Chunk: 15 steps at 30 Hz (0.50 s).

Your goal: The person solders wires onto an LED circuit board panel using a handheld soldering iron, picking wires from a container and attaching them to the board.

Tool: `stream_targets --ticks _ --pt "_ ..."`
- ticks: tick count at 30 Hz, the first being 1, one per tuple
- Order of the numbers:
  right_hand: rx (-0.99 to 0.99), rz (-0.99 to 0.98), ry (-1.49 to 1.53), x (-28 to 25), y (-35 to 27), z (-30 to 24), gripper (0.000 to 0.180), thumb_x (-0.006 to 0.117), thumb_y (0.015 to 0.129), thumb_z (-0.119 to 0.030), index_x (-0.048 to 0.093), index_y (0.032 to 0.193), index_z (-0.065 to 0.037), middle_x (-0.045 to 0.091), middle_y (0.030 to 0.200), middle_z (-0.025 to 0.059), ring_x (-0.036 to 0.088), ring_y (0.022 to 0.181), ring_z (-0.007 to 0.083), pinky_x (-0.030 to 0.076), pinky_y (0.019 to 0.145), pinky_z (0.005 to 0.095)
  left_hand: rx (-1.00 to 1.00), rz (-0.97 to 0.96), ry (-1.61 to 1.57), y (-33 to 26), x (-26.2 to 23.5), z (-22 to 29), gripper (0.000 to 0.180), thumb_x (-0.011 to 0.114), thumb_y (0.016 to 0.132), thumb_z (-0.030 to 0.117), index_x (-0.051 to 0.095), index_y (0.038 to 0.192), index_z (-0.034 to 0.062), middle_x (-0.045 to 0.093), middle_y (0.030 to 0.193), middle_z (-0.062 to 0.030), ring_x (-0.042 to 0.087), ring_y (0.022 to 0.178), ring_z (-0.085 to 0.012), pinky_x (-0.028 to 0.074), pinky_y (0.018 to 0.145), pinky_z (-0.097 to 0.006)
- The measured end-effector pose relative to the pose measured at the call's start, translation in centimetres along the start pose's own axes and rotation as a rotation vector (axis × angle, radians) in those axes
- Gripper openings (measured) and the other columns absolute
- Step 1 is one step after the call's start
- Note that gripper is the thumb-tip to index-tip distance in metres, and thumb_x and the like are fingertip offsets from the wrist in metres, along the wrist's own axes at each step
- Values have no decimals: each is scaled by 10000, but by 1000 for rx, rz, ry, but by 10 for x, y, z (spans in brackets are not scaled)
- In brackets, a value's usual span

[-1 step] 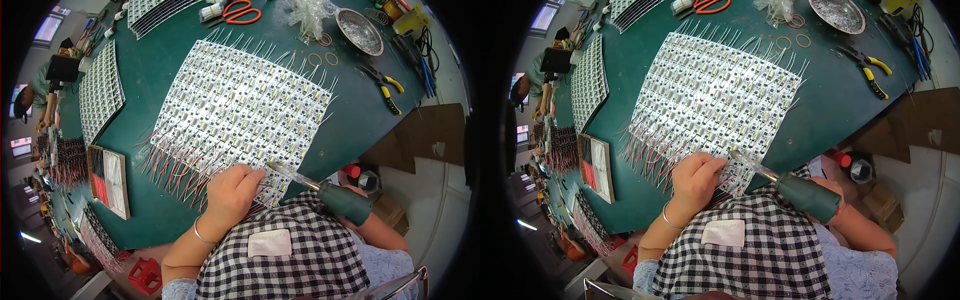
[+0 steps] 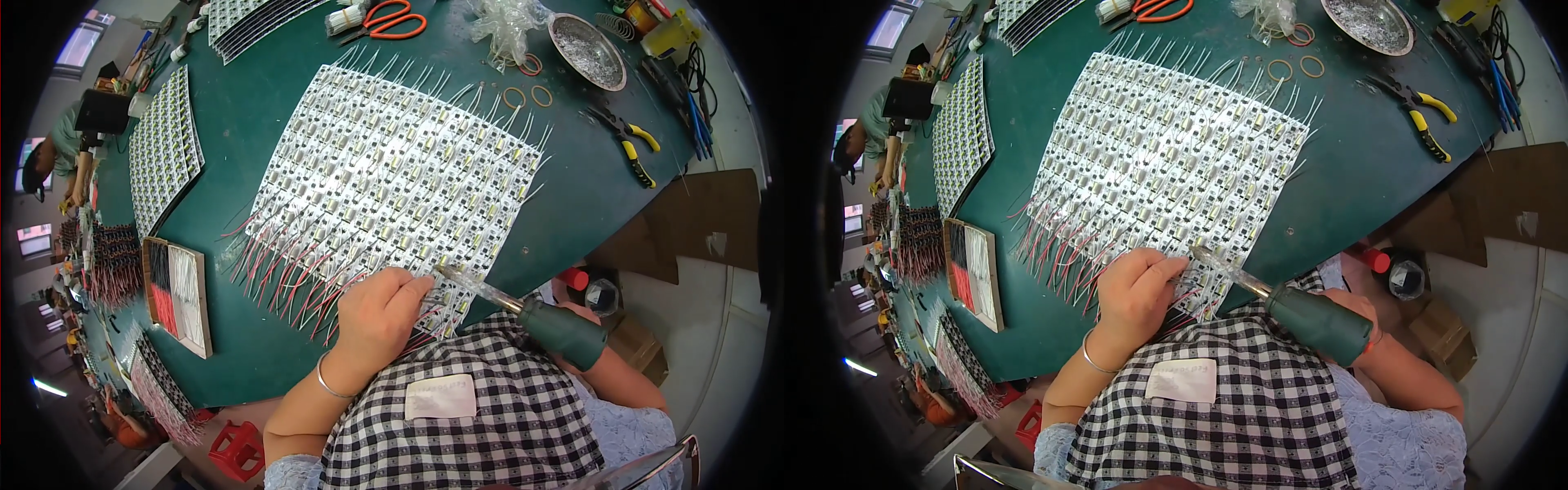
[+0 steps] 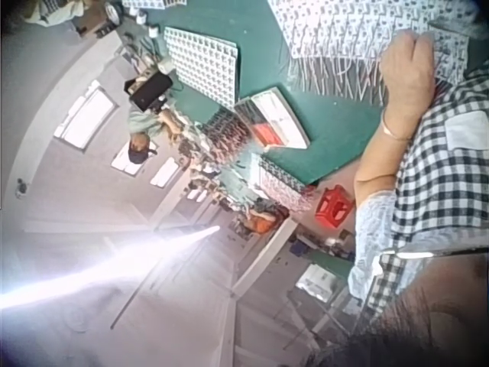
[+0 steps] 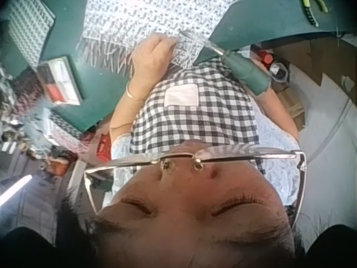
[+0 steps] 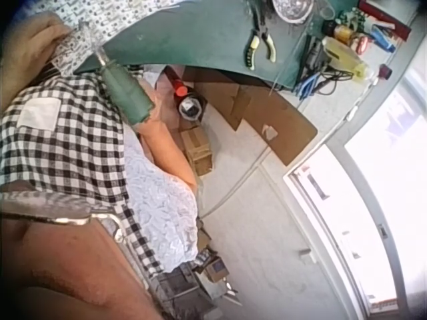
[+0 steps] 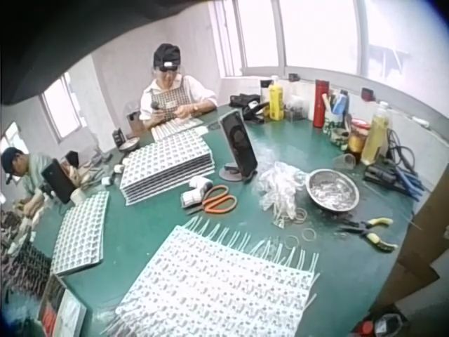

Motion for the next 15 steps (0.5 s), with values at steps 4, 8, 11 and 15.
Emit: stream_targets --ticks 4,8,11,15 --pt "153 -139 57 14 -7 18 431 721 614 -205 645 1035 -150 667 891 31 643 713 193 506 626 275 -30 -3 -21 1 1 1 281 631 560 -72 648 816 42 566 704 -67 561 592 -225 450 502 -309" --pt "220 31 156 14 -18 22 443 726 618 -199 629 1044 -129 667 855 35 647 712 192 505 630 272 -28 -6 -20 0 0 -1 277 633 563 -73 647 814 43 566 705 -67 561 591 -224 448 499 -310" --pt "268 145 559 9 -20 16 419 704 655 -199 621 1054 -102 667 877 39 648 734 194 511 657 272 -20 -4 -26 1 -1 0 273 636 565 -69 647 813 44 566 705 -68 560 590 -224 449 500 -309" --pt "427 42 362 16 -31 31 420 699 670 -212 618 1060 -79 663 896 47 645 759 197 512 682 261 -22 -8 -23 1 -2 1 272 639 569 -67 646 818 43 566 702 -70 561 591 -228 452 504 -309"
Point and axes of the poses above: each hand's wrist, its own y-axis towards the middle knuckle, its own x-axis out of the palm, z = x × y, the point moved 4 cm from there along y, towards the middle knuckle
